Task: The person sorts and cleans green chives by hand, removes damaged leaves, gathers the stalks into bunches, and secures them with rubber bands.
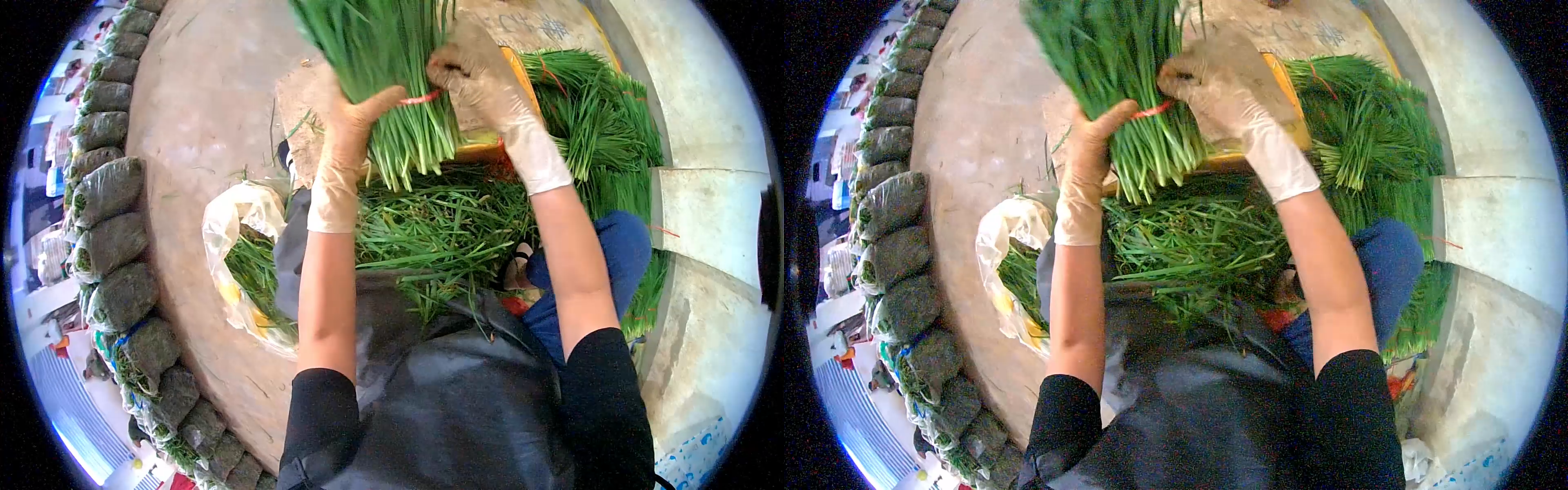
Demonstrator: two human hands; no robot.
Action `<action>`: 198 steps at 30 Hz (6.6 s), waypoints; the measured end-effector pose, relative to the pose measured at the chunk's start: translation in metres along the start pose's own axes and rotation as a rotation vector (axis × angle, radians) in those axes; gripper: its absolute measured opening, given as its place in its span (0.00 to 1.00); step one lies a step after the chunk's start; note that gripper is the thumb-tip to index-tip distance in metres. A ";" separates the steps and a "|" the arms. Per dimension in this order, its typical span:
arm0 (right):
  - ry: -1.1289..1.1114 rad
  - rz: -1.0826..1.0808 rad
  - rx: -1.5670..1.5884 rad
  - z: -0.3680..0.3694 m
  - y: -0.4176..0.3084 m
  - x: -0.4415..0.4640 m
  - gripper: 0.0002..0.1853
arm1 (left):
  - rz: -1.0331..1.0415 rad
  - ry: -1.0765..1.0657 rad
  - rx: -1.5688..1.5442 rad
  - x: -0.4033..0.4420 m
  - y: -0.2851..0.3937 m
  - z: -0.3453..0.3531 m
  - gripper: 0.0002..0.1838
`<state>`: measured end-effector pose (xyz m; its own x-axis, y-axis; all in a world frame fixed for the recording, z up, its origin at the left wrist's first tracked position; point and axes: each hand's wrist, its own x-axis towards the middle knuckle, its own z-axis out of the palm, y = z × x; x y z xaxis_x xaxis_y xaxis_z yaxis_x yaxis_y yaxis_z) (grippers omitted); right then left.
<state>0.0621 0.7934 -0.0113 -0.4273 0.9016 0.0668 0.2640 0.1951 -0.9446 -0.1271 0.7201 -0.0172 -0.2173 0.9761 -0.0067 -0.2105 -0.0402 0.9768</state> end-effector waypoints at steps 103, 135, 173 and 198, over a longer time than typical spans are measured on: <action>0.074 -0.301 -0.366 0.050 0.046 0.030 0.21 | -0.019 -0.049 1.709 0.048 -0.046 0.001 0.39; -0.170 0.492 0.249 0.076 -0.033 0.066 0.22 | -0.055 -0.496 1.877 0.039 -0.023 -0.006 0.55; 0.046 -0.905 -0.652 -0.068 -0.181 -0.231 0.22 | 0.244 -0.027 1.288 -0.300 0.157 -0.047 0.38; -0.245 -0.497 0.057 0.021 -0.169 -0.270 0.05 | -0.302 0.090 0.876 -0.469 0.105 -0.086 0.42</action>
<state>0.1144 0.5087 0.1237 -0.6785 0.5891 0.4388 -0.0652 0.5467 -0.8348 -0.1289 0.2401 0.0700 -0.3511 0.8971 -0.2682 0.5163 0.4245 0.7438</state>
